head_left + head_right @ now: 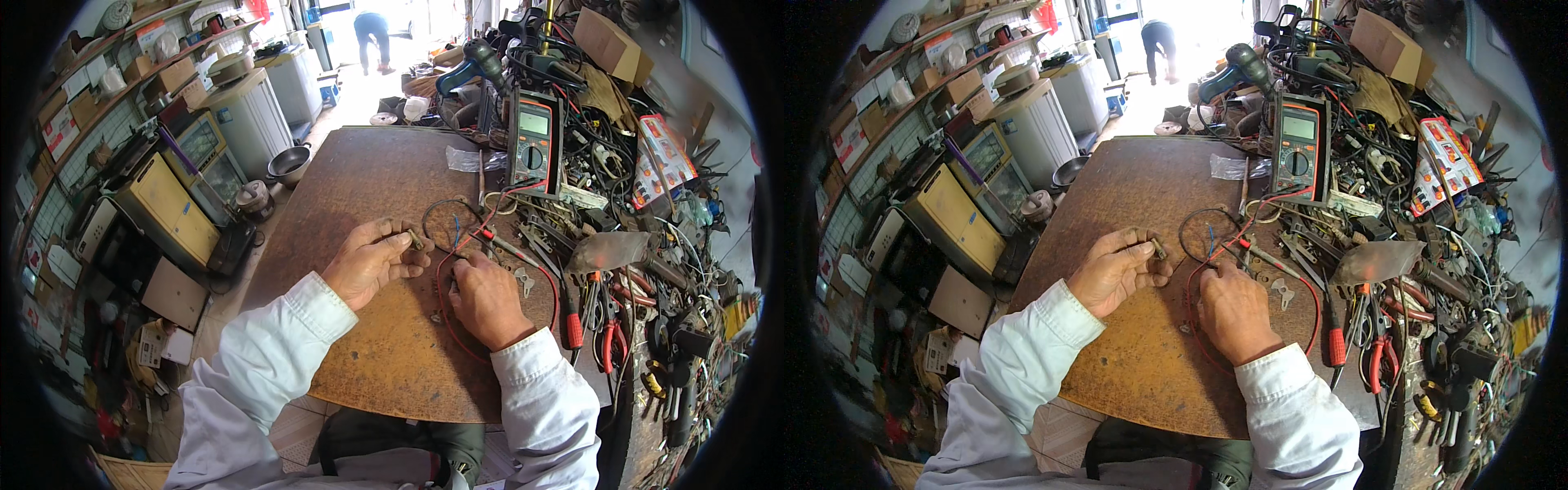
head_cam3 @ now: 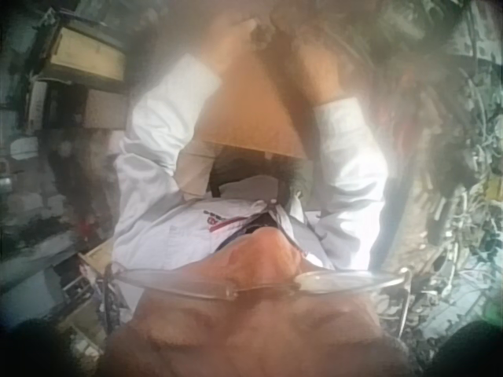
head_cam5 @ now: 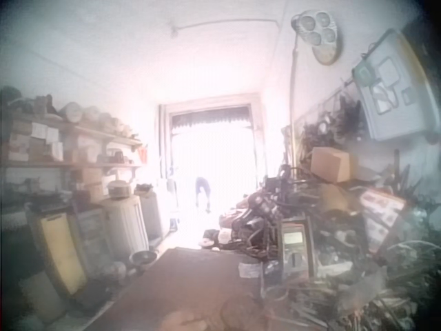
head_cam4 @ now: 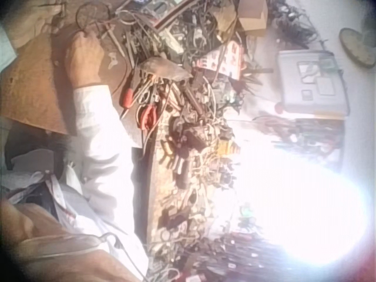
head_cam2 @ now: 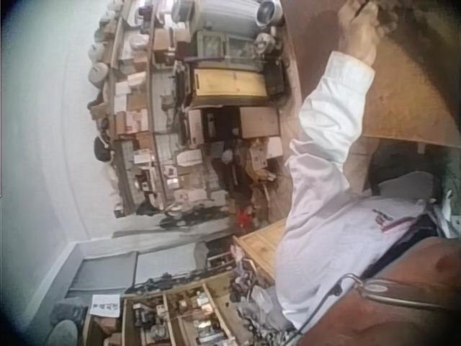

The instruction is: The person works at a cluttered workbench, handling small electronic components and wires. They use a multimeter to test connections and manipulate various tools and parts on the table.

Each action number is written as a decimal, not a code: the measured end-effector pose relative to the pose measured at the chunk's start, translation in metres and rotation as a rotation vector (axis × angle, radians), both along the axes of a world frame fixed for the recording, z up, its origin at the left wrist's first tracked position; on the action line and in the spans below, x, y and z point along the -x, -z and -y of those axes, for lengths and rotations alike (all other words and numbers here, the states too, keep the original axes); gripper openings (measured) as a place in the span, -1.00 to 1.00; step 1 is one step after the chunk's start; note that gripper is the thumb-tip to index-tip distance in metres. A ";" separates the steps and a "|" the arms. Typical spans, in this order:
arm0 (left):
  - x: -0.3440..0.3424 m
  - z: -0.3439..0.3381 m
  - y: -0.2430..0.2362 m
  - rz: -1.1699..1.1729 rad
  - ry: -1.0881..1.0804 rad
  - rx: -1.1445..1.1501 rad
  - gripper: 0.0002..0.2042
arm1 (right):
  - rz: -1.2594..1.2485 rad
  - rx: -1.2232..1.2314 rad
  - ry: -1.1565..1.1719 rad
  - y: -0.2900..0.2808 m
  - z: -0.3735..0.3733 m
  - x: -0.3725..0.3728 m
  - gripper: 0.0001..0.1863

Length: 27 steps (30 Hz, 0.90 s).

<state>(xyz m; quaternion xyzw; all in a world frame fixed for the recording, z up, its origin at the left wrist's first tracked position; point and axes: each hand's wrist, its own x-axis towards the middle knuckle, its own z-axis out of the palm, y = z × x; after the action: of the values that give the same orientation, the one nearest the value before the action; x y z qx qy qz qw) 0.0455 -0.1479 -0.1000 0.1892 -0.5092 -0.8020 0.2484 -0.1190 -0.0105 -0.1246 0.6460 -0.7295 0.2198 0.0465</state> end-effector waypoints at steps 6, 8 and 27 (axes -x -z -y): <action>-0.001 0.002 0.003 0.024 -0.004 -0.002 -0.82 | -0.015 -0.015 0.000 0.004 0.004 0.001 -0.82; 0.000 0.001 0.004 0.026 -0.009 0.013 -0.83 | -0.035 0.007 -0.005 0.004 0.003 0.004 -0.82; -0.004 -0.004 0.001 0.102 -0.004 0.036 -0.84 | 0.563 -0.065 -0.183 -0.015 -0.021 0.045 -0.79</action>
<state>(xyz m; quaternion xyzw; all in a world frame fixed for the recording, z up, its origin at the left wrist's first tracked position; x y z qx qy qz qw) 0.0497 -0.1436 -0.1014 0.2263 -0.5352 -0.7816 0.2270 -0.1640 0.0105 -0.1095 0.6241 -0.6590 0.3700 -0.1983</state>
